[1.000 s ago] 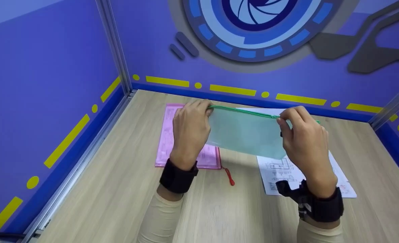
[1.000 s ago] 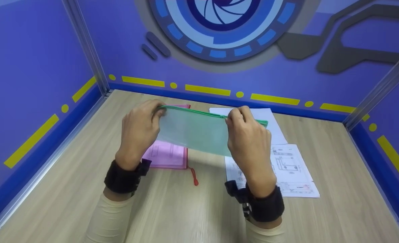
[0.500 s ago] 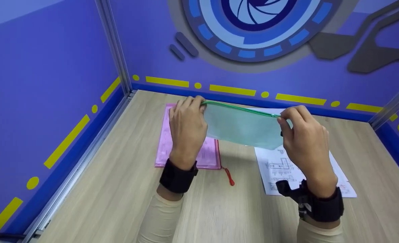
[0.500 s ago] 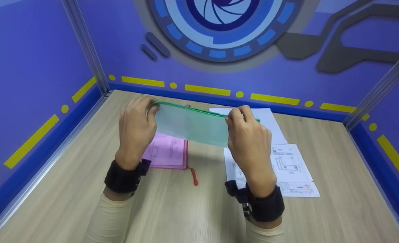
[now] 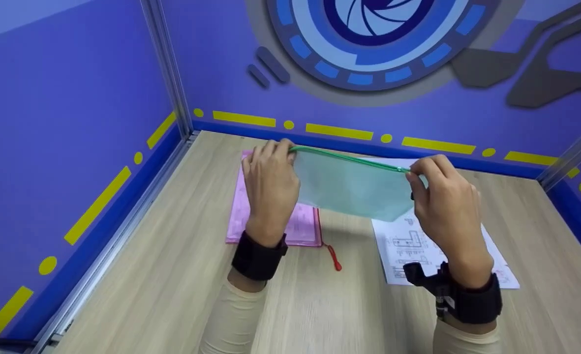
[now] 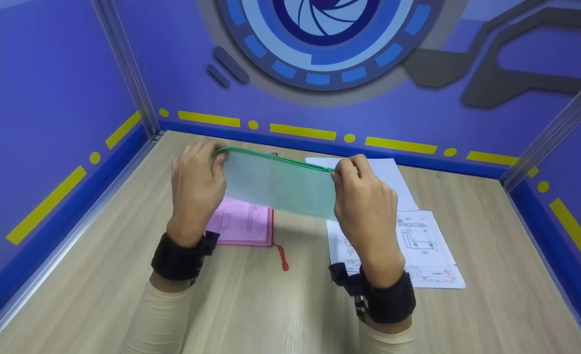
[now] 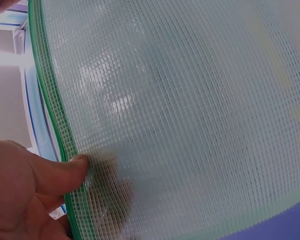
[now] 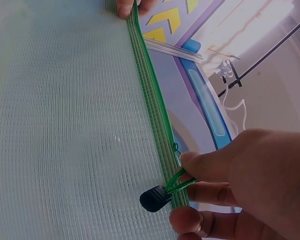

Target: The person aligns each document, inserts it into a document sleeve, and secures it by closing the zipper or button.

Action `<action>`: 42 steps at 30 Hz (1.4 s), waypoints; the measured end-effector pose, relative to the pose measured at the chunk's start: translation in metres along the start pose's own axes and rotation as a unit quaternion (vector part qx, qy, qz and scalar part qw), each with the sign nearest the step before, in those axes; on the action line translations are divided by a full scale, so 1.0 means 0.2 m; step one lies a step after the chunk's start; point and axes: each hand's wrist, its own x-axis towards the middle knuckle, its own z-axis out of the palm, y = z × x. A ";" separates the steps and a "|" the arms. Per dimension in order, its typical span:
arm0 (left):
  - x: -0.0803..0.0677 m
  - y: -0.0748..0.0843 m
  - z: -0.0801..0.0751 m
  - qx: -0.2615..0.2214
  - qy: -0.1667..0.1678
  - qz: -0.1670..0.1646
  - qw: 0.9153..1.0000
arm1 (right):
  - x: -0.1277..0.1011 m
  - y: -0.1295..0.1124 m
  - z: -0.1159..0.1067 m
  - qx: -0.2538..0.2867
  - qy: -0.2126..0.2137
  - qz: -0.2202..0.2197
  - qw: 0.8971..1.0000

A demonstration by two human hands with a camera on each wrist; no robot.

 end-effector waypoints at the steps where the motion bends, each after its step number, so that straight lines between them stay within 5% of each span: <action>1: 0.00 -0.01 0.00 0.004 0.003 -0.005 1.000 | 0.00 0.00 0.00 -0.001 0.001 0.000 1.000; 10: 0.03 -0.05 -0.04 -0.003 0.007 -0.042 0.999 | -0.01 0.01 -0.01 0.003 0.002 0.012 1.000; 22: 0.03 -0.06 -0.05 -0.011 0.018 -0.050 0.999 | 0.00 0.03 -0.03 0.009 0.036 0.034 0.999; 42: 0.01 -0.05 -0.03 -0.028 -0.001 -0.044 0.999 | 0.01 0.03 -0.05 0.013 0.088 0.162 0.983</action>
